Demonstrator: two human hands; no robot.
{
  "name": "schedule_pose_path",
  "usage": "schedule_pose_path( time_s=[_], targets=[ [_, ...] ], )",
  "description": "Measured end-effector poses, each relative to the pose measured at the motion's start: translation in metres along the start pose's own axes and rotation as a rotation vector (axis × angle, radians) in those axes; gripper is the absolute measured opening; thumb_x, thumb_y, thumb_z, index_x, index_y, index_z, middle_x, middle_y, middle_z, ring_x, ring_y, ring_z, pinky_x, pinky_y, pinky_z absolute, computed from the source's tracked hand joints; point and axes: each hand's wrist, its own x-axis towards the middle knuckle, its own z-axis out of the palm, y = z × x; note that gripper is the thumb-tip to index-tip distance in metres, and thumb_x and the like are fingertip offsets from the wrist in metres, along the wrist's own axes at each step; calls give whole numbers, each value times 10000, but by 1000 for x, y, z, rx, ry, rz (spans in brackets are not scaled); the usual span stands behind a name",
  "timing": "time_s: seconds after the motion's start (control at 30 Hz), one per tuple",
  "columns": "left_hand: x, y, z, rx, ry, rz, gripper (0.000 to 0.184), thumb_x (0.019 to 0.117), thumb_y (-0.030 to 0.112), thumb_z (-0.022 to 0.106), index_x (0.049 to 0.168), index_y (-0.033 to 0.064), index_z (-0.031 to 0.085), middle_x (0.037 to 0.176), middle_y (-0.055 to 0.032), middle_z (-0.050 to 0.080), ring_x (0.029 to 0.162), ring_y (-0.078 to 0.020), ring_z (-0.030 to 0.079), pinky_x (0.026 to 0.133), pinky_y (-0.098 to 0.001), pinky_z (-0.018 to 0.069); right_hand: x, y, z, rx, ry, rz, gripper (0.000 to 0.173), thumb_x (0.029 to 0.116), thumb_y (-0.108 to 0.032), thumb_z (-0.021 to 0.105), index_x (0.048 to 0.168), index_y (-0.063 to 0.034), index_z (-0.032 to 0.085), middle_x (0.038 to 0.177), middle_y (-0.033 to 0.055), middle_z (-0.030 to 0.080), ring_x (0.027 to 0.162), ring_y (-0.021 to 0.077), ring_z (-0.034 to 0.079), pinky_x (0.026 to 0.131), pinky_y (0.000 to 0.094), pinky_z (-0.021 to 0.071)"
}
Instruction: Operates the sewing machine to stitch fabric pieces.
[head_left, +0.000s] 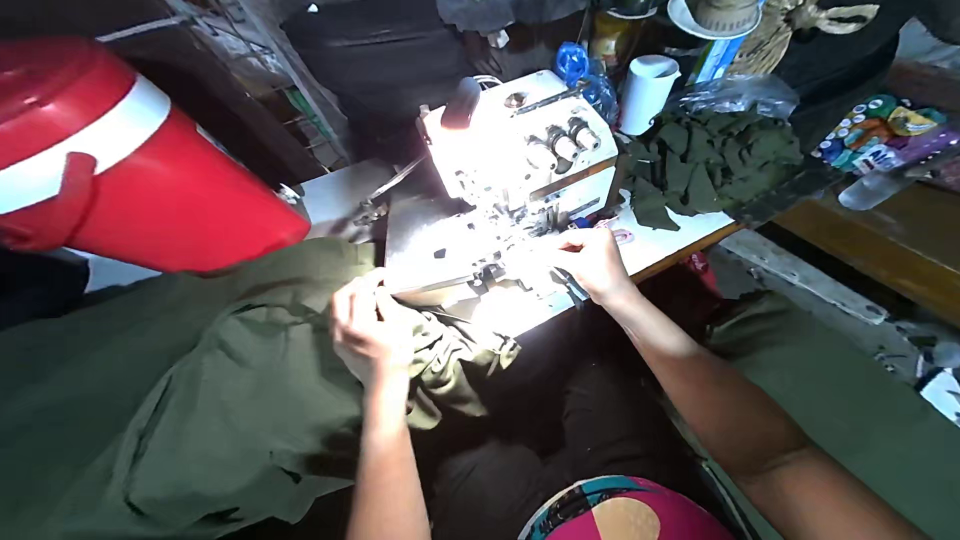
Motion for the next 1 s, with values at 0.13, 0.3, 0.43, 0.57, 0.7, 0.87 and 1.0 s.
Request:
schedule_pose_path(
  time_s=[0.13, 0.3, 0.43, 0.57, 0.7, 0.87, 1.0],
  targets=[
    [-13, 2, 17, 217, 1, 43, 353, 981, 92, 480, 1245, -62, 657, 1263, -283, 657, 1224, -454, 613, 1051, -553, 453, 9, 3, 21, 107, 29, 68, 48, 858, -62, 799, 850, -34, 761, 771, 47, 718, 650, 82, 643, 613, 277, 546],
    [-15, -3, 19, 219, 23, 90, 363, 972, 100, 482, 1243, -60, 663, 1247, -270, 670, 1202, -438, 632, 1042, -527, 467, 10, 2, 27, 214, 22, 130, 19, 872, -25, 764, 871, -25, 745, 778, 48, 706, 630, 69, 628, 582, 240, 538],
    [-16, -6, 21, 234, 48, 110, 359, 966, 106, 479, 1223, -50, 674, 1227, -260, 681, 1186, -425, 641, 1031, -513, 474, 15, -2, 30, 374, 18, 209, 35, 863, 24, 752, 860, -5, 735, 744, 31, 708, 601, 56, 633, 568, 224, 549],
    [-16, -5, 22, 232, 45, 105, 364, 962, 110, 476, 1227, -47, 670, 1213, -272, 676, 1182, -444, 633, 1028, -523, 468, 14, -13, 32, 497, -20, 285, 60, 892, 45, 706, 902, -8, 732, 745, 25, 703, 601, 61, 640, 576, 222, 564],
    [-16, -4, 21, 245, 42, 98, 357, 957, 110, 484, 1212, -53, 671, 1205, -273, 677, 1178, -447, 631, 1026, -525, 466, 15, -9, 36, 534, -23, 326, 80, 908, 38, 687, 847, -11, 705, 713, 20, 682, 562, 41, 601, 526, 196, 519],
    [-16, -6, 23, 247, 63, 121, 364, 967, 124, 476, 1219, -52, 672, 1190, -269, 681, 1163, -442, 637, 1025, -514, 466, 14, -7, 37, 572, -12, 330, 113, 914, 43, 674, 823, -24, 686, 728, 17, 678, 586, 51, 610, 550, 204, 532],
    [-15, -6, 22, 245, 57, 124, 360, 957, 118, 476, 1194, -64, 677, 1188, -280, 680, 1162, -455, 635, 1022, -519, 468, 14, -6, 38, 586, 6, 330, 113, 913, 39, 678, 822, -28, 686, 709, 13, 669, 556, 41, 587, 520, 193, 512]
  ],
)
